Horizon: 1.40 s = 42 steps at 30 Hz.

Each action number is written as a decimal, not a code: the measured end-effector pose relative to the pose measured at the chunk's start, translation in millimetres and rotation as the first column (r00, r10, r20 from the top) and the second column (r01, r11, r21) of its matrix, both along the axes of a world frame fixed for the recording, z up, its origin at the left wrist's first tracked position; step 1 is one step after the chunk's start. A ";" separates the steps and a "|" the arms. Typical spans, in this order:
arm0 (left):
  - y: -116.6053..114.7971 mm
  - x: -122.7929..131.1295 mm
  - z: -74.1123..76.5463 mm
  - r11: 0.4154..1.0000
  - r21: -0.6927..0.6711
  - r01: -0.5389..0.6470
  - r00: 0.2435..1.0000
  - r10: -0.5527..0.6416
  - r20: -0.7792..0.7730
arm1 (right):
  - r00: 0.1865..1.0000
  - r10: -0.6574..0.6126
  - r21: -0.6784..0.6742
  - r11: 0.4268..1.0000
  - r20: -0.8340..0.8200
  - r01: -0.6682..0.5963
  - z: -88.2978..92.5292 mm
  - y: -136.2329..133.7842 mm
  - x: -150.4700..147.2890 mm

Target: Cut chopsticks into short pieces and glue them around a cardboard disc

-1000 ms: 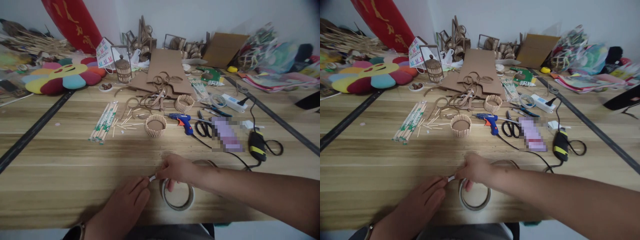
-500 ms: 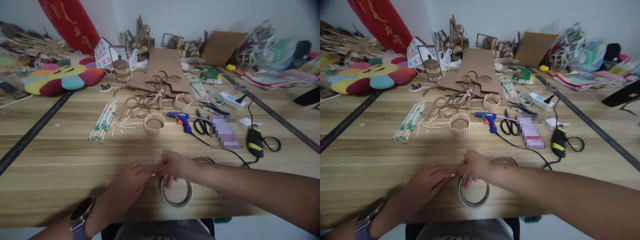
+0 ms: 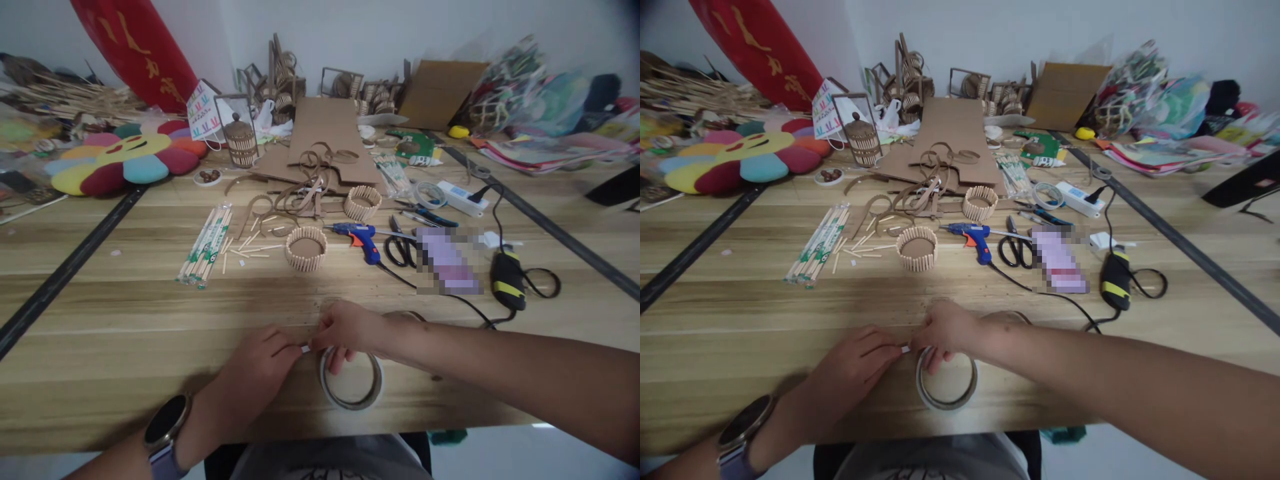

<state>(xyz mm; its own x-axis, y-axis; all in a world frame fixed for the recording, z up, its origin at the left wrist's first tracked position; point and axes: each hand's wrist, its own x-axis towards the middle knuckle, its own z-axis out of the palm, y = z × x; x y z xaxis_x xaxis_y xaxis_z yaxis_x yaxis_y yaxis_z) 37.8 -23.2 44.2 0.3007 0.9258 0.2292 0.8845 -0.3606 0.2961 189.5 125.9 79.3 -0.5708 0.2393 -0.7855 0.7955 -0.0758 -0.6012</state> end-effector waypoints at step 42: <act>-2.1 9.5 6.8 1.000 0.008 0.018 0.975 -0.016 -0.221 | 1.000 0.004 0.025 1.000 0.005 -0.005 -4.0 -2.9 0.2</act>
